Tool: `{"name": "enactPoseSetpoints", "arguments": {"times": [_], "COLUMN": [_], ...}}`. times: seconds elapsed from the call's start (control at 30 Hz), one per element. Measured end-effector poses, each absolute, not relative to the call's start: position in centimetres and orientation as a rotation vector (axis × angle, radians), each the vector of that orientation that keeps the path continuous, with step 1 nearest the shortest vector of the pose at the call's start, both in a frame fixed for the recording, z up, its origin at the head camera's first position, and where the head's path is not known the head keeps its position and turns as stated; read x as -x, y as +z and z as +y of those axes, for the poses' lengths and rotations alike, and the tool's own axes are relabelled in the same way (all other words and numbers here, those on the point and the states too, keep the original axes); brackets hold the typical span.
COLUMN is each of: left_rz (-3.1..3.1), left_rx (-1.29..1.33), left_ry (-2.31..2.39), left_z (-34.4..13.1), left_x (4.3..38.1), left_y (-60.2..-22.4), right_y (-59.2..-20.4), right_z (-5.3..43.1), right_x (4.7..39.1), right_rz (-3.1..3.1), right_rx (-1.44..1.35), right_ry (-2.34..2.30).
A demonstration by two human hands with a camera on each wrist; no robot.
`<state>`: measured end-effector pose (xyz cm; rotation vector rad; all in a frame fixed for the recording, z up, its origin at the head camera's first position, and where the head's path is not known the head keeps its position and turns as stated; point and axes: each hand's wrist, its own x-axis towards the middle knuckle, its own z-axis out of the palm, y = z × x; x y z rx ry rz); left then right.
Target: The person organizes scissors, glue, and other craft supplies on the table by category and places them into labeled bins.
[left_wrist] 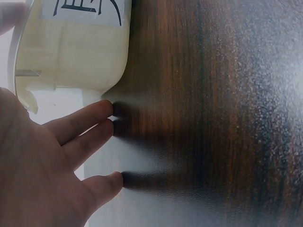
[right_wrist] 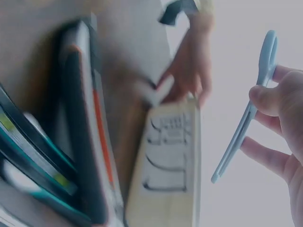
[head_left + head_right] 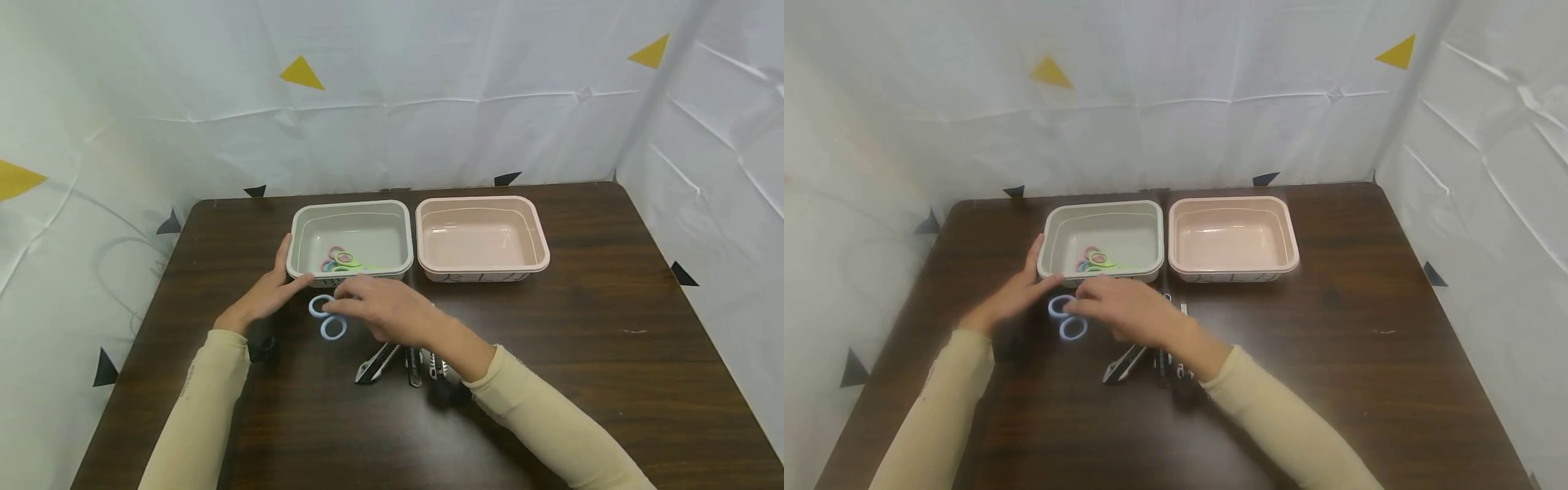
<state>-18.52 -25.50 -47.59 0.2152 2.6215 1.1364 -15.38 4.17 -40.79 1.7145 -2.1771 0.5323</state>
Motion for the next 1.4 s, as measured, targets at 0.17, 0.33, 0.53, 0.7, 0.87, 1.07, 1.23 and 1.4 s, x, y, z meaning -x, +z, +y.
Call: {"name": "enactPoseSetpoints", "arguments": {"times": [0.17, 0.33, 0.53, 0.7, 0.87, 1.07, 1.23, 1.4], "left_rz": [2.630, 2.632, 2.635, 2.642, 2.637, 2.647, 2.640, 2.633], "left_rx": [-0.220, -0.226, -0.222, -0.218, -0.210, -0.210, -0.223, -0.221], "left_ry": [1.133, 1.133, 1.127, 1.123, 1.126, 1.138, 1.147, 1.140], "left_z": [-25.5, -25.5, -25.5, -25.5, -25.5, -25.4, -25.2, -25.1], "left_x": [18.5, 18.6, 18.8, 18.7, 18.6, 18.7, 18.8, 18.8], "left_y": [-47.4, -47.3, -47.3, -47.4, -47.6, -47.6, -47.5, -47.6], "right_y": [-40.1, -40.2, -40.9, -41.6, -42.4, -43.3, -43.6, -43.8], "right_z": [4.7, 5.0, 4.2, 3.0, 2.1, 1.7, 1.4, 1.1], "right_x": [18.6, 21.4, 23.3, 24.8, 25.9, 26.9, 27.4, 27.6], "right_rz": [-2.251, -2.386, -2.538, -2.759, -2.927, -3.008, -3.079, -3.159], "right_rx": [-1.595, -1.506, -1.452, -1.406, -1.336, -1.272, -1.252, -1.212], "right_ry": [0.620, 0.646, 0.620, 0.537, 0.502, 0.511, 0.479, 0.447]}}
